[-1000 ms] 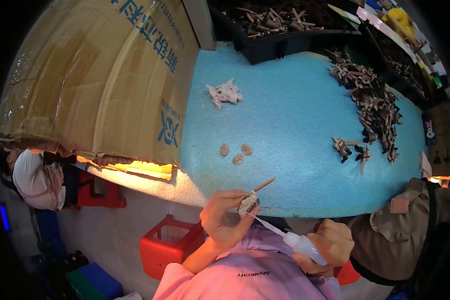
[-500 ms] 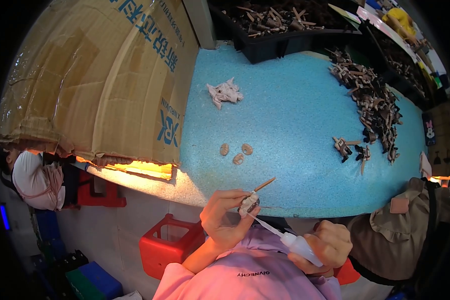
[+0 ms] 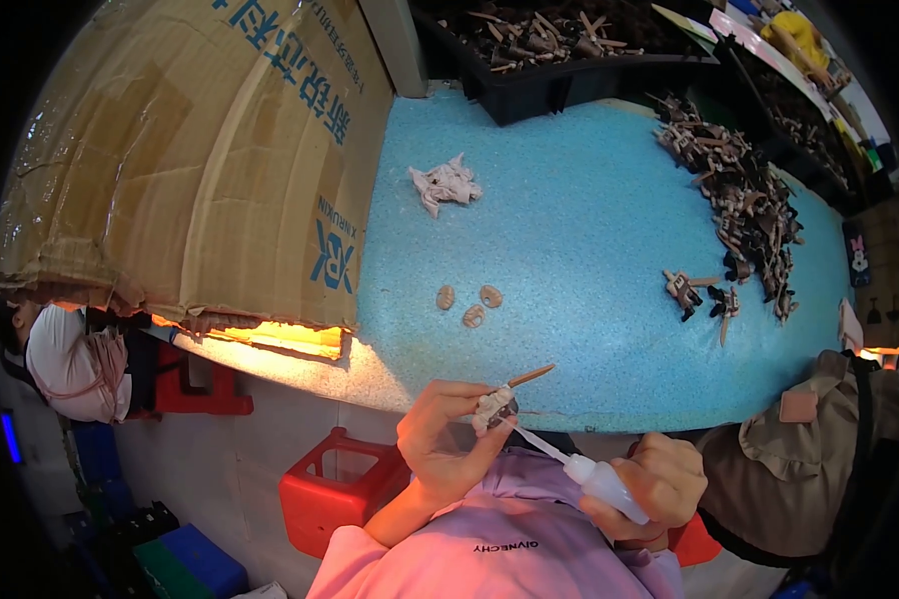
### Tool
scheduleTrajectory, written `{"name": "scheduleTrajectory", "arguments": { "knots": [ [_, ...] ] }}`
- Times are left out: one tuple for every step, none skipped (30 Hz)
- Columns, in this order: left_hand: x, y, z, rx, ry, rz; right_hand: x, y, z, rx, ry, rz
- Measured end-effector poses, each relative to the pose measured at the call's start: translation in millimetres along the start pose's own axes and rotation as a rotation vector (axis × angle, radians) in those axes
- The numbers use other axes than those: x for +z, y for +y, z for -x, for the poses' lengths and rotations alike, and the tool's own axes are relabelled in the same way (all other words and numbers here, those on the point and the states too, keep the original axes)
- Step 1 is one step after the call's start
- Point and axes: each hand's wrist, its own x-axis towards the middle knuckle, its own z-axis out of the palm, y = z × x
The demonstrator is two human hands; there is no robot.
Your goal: The person applies glue from a glue bottle to small plastic components and assembles them by hand to build a structure.
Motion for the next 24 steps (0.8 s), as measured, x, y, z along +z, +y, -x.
{"name": "scheduleTrajectory", "arguments": {
  "knots": [
    [0.3,0.4,-0.2,-0.005,-0.004,-0.009,-0.2,0.3,0.7,0.004,0.007,0.027],
    [0.7,1.1,-0.6,-0.005,-0.005,-0.009,-0.4,0.4,1.2,0.007,0.015,0.054],
    [1.0,1.6,-0.8,-0.012,-0.001,-0.001,-0.1,0.4,2.0,0.007,0.015,0.053],
    [1.1,2.0,-0.9,-0.019,0.003,0.006,0.3,0.3,2.6,0.003,0.030,0.065],
    [1.0,2.4,-0.9,-0.019,0.003,0.006,0.6,0.3,3.0,-0.002,0.046,0.076],
    [1.1,2.9,-1.1,-0.019,-0.001,-0.005,0.4,0.1,2.6,-0.002,0.046,0.077],
    [1.1,3.0,-1.1,-0.020,-0.006,-0.017,0.1,-0.1,1.6,-0.021,0.023,0.054],
    [1.0,3.0,-1.0,-0.020,-0.006,-0.016,0.0,-0.4,0.9,-0.040,0.000,0.031],
    [1.1,2.7,-0.9,-0.027,-0.004,-0.007,0.2,-0.4,0.8,-0.040,0.000,0.032],
    [1.1,2.4,-0.7,-0.034,-0.003,0.003,0.4,-0.5,0.8,-0.031,-0.008,0.053],
    [0.2,1.1,-0.5,-0.035,-0.004,0.004,0.6,-0.7,0.8,-0.022,-0.016,0.074],
    [-1.6,-0.6,-0.3,-0.003,-0.033,-0.021,0.6,-1.0,0.5,-0.021,-0.016,0.074],
    [-2.6,-1.4,-0.2,0.030,-0.062,-0.045,0.5,-1.3,0.1,0.010,0.001,0.084],
    [-2.6,-0.3,-0.3,0.029,-0.062,-0.045,0.4,-1.8,-0.4,0.042,0.018,0.095],
    [-2.4,1.1,-0.4,0.011,-0.060,-0.035,0.4,-2.6,-1.4,0.042,0.017,0.095],
    [-2.3,1.7,-0.3,-0.007,-0.057,-0.025,0.4,-3.6,-2.9,0.036,0.016,0.071],
    [-2.4,1.5,-0.1,-0.007,-0.057,-0.025,0.5,-3.9,-3.9,0.031,0.015,0.047],
    [-2.5,1.1,0.1,-0.008,-0.056,-0.023,0.8,-3.2,-4.1,0.031,0.014,0.048],
    [-2.5,0.6,0.2,-0.010,-0.054,-0.021,1.6,-2.1,-4.0,0.015,-0.005,0.027],
    [-2.3,-0.7,0.2,-0.010,-0.055,-0.020,2.3,-1.4,-3.5,-0.001,-0.024,0.005],
    [-1.4,-1.9,-0.3,0.000,-0.026,-0.005,2.0,-1.2,-3.3,0.000,-0.023,0.006],
    [-0.8,-2.7,-0.6,0.009,0.002,0.009,1.7,-1.3,-2.9,0.022,-0.006,0.026],
    [-0.8,-2.9,-0.8,0.009,0.001,0.010,1.6,-1.3,-2.1,0.045,0.011,0.046],
    [-1.6,-3.2,-0.4,0.005,-0.003,0.008,2.2,-1.1,0.3,0.043,0.011,0.044]
  ]
}}
